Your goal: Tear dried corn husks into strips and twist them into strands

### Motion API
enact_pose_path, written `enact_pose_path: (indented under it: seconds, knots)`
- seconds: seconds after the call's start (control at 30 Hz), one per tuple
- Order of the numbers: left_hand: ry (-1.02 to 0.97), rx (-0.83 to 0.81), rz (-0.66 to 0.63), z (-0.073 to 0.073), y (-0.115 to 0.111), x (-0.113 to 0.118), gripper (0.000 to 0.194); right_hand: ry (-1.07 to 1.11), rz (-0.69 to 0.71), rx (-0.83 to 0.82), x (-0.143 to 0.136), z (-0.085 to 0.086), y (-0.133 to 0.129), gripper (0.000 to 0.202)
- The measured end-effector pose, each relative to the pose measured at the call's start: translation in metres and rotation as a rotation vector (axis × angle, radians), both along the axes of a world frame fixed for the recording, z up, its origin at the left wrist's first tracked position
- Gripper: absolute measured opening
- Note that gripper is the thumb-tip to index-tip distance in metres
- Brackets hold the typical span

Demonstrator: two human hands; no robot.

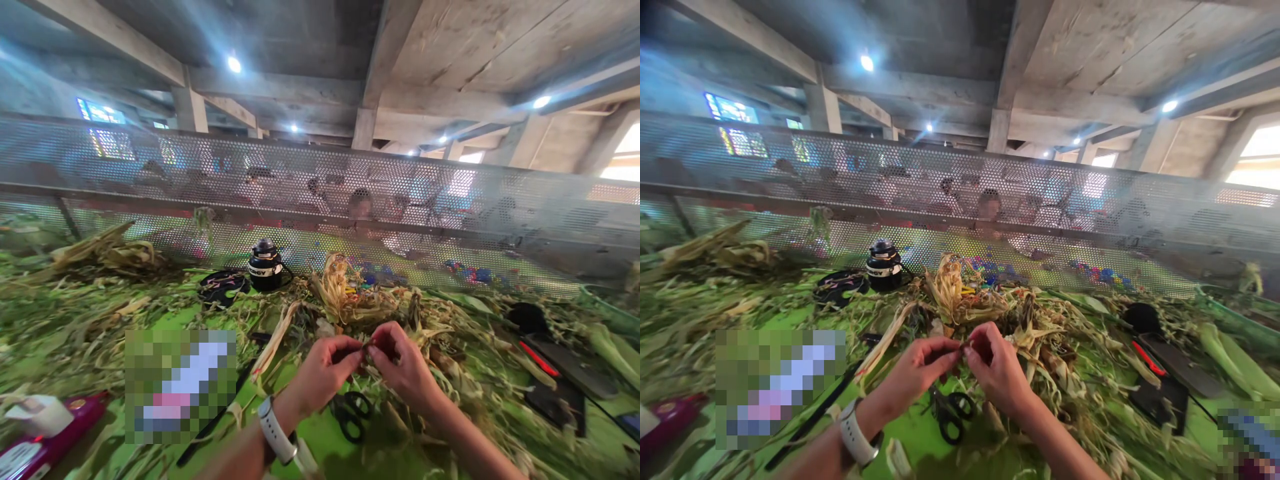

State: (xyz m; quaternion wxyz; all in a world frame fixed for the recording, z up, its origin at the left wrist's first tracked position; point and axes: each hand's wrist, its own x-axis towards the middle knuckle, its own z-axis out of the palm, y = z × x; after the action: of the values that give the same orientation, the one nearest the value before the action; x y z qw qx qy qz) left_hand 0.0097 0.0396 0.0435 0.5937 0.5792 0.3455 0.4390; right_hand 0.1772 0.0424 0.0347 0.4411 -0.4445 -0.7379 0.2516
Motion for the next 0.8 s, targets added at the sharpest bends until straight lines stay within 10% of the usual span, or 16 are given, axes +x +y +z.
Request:
enact_pose_path:
  seconds: [0.8]
  knots:
    - [-0.223, -0.251, 0.079, -0.0017, -0.0028, 0.0067, 0.024, -0.051, -0.006, 0.032, -0.0040, -0.0032, -0.0020, 0.026]
